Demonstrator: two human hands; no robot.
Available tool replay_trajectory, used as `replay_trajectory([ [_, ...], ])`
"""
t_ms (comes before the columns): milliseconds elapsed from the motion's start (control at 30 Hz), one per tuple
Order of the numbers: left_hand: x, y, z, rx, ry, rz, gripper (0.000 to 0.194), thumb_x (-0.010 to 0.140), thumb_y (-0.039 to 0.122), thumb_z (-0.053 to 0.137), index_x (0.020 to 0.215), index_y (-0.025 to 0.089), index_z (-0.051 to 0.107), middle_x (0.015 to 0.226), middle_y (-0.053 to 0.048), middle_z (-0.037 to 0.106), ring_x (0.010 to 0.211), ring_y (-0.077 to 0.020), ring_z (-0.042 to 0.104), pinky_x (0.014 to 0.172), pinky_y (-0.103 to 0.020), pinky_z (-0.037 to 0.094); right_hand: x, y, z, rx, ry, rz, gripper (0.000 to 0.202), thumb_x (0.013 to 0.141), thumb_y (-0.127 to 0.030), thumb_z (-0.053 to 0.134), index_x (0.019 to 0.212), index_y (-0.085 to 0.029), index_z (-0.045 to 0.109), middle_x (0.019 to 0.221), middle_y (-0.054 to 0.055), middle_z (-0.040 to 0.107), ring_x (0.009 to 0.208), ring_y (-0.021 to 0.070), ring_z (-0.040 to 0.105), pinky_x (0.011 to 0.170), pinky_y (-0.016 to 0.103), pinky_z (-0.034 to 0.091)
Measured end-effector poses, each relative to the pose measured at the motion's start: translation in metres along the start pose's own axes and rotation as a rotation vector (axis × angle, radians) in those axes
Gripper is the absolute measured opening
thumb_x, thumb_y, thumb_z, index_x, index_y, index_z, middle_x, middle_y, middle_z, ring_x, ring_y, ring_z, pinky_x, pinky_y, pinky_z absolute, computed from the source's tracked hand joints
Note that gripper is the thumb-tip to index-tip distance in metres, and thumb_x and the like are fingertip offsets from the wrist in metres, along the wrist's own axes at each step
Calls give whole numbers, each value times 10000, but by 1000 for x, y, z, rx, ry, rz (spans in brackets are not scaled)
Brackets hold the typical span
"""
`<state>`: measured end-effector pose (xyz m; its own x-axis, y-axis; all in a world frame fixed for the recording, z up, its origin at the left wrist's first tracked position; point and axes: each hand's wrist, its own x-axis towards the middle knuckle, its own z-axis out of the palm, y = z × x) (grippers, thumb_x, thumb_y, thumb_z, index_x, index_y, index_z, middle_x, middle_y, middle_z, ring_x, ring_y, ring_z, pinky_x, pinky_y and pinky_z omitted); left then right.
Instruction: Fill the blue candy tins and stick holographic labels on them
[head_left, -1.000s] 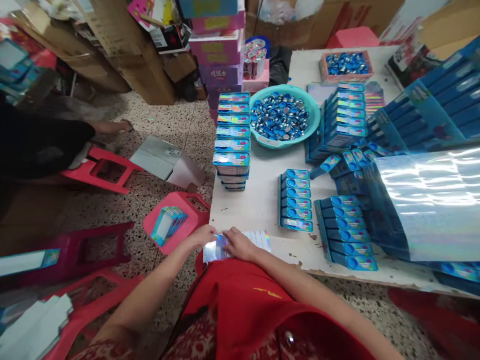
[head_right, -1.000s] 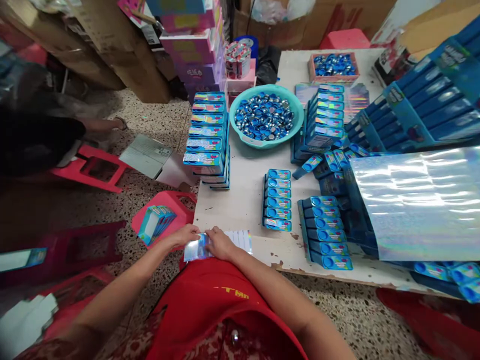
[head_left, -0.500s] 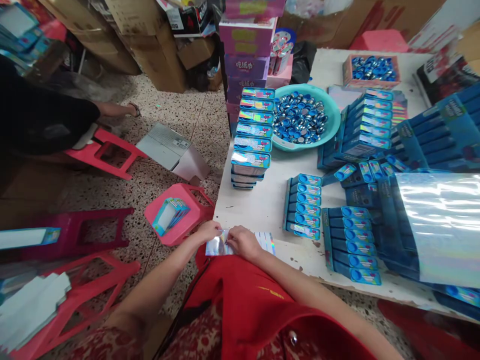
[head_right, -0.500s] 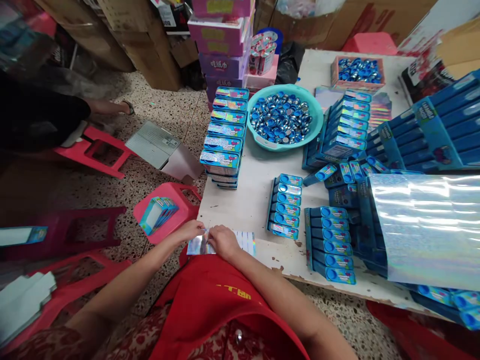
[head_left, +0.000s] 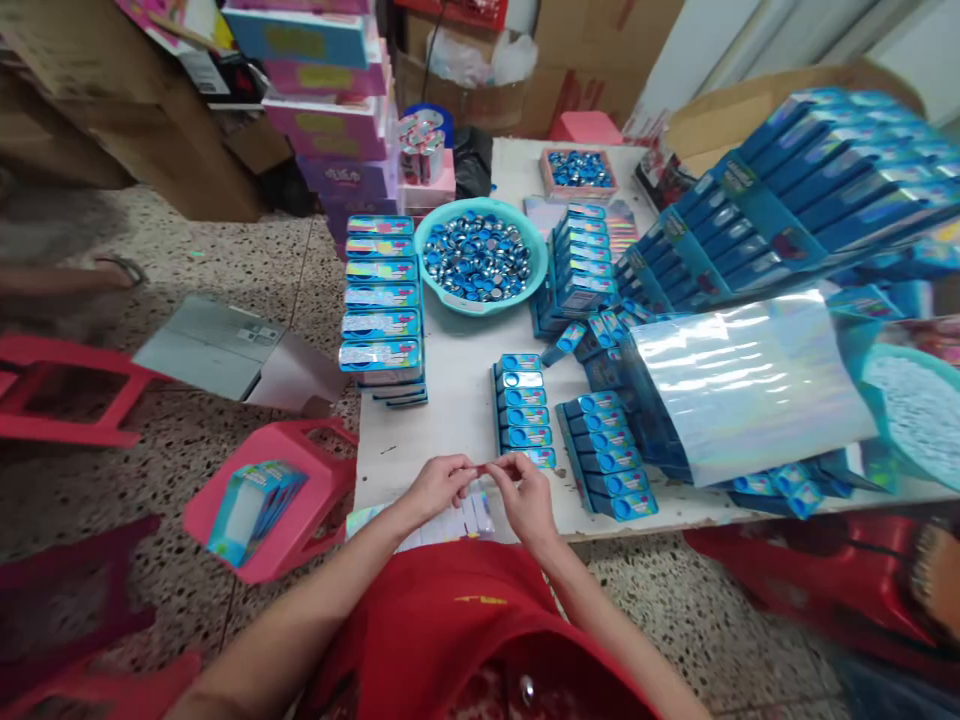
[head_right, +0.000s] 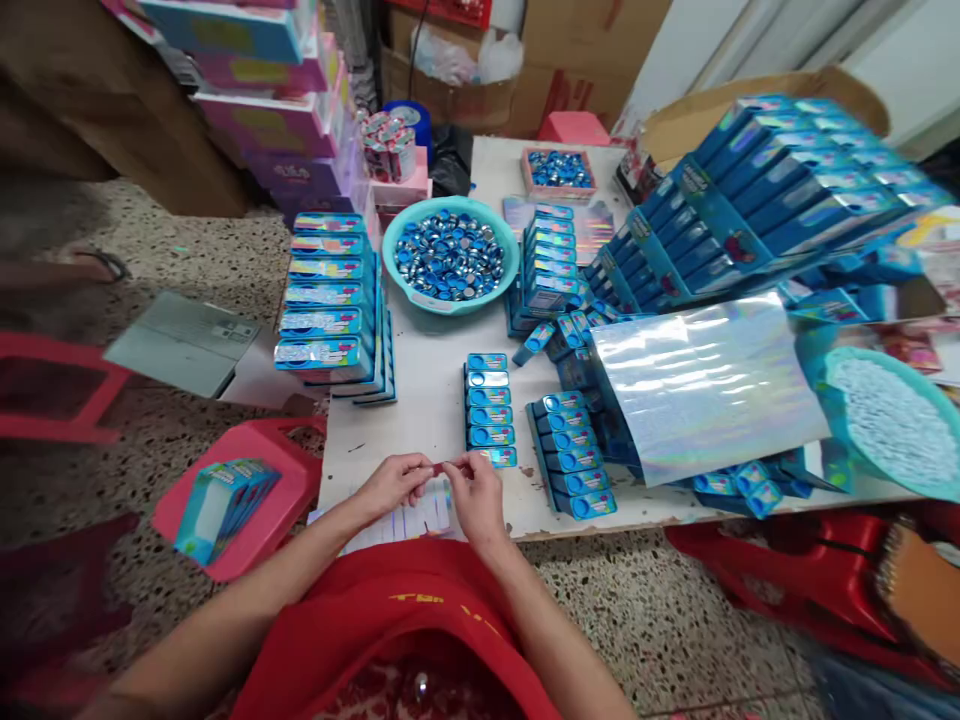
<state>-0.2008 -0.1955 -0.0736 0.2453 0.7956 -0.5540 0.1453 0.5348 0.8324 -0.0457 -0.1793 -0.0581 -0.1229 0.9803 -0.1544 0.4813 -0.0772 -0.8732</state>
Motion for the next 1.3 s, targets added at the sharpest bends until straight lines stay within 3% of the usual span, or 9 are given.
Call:
replay_trajectory([
  [167,43,29,7,108,-24,148,202,804,331,409,936,189,465,518,87,484,409,-87,449,436,-200,352,21,21,-22,-168,327,-19,231,771,-408,570,715,-188,611,886,75,533,923,227,490,819,364,388],
  [333,71,36,16,154,-33,220,126,810,233,369,931,200,376,518,100,457,432,-75,423,462,-188,354,46,40,-29,-214,419,86,179,726,-349,603,691,-173,617,1064,132,497,1043,272,451,891,413,345],
  [533,79,25,32,37,55,95,140,836,230,337,971,208,303,547,111,449,381,-62,427,409,-166,337,54,52,-21,-49,438,178,178,666,-312,609,767,-176,557,892,85,570,885,224,540,808,349,408],
  [700,83,20,44,276,119,-174,230,856,207,310,1073,144,346,539,56,504,383,-119,508,415,-219,388,54,51,-26,-57,419,223,369,619,-386,631,903,-174,527,878,75,609,764,210,547,695,330,420],
  [900,69,25,51,592,235,-122,311,831,159,392,1133,158,465,1027,-134,609,954,-255,596,788,-364,454,54,53,-25,-156,420,127,247,680,-392,543,808,-180,542,840,78,609,770,218,542,727,355,416],
  [1000,51,27,51,969,136,6,397,832,103,348,1205,159,471,1189,-152,537,1085,-255,521,841,-360,443,54,55,-24,-213,424,103,237,729,-368,495,847,-168,542,870,97,596,815,234,545,759,380,417],
  [1100,32,20,23,1115,14,-3,315,833,122,363,1049,161,589,1108,-134,592,1050,-241,536,818,-330,447,49,51,-28,-267,471,24,286,784,-312,452,992,-131,524,980,148,565,922,254,528,797,407,410],
  [1200,2,-3,-35,1072,109,-105,353,892,227,283,955,164,625,1020,-114,634,976,-224,569,802,-315,431,36,38,-26,-315,558,-175,348,818,-298,471,1119,-123,483,1131,184,501,1082,277,453,871,452,377],
  [1300,-37,-41,-88,793,145,-285,290,801,392,464,774,168,648,824,-66,656,809,-208,588,675,-260,407,14,19,-2,-217,258,-348,251,844,-291,471,1059,-177,532,1001,116,556,969,239,511,829,409,417],
])
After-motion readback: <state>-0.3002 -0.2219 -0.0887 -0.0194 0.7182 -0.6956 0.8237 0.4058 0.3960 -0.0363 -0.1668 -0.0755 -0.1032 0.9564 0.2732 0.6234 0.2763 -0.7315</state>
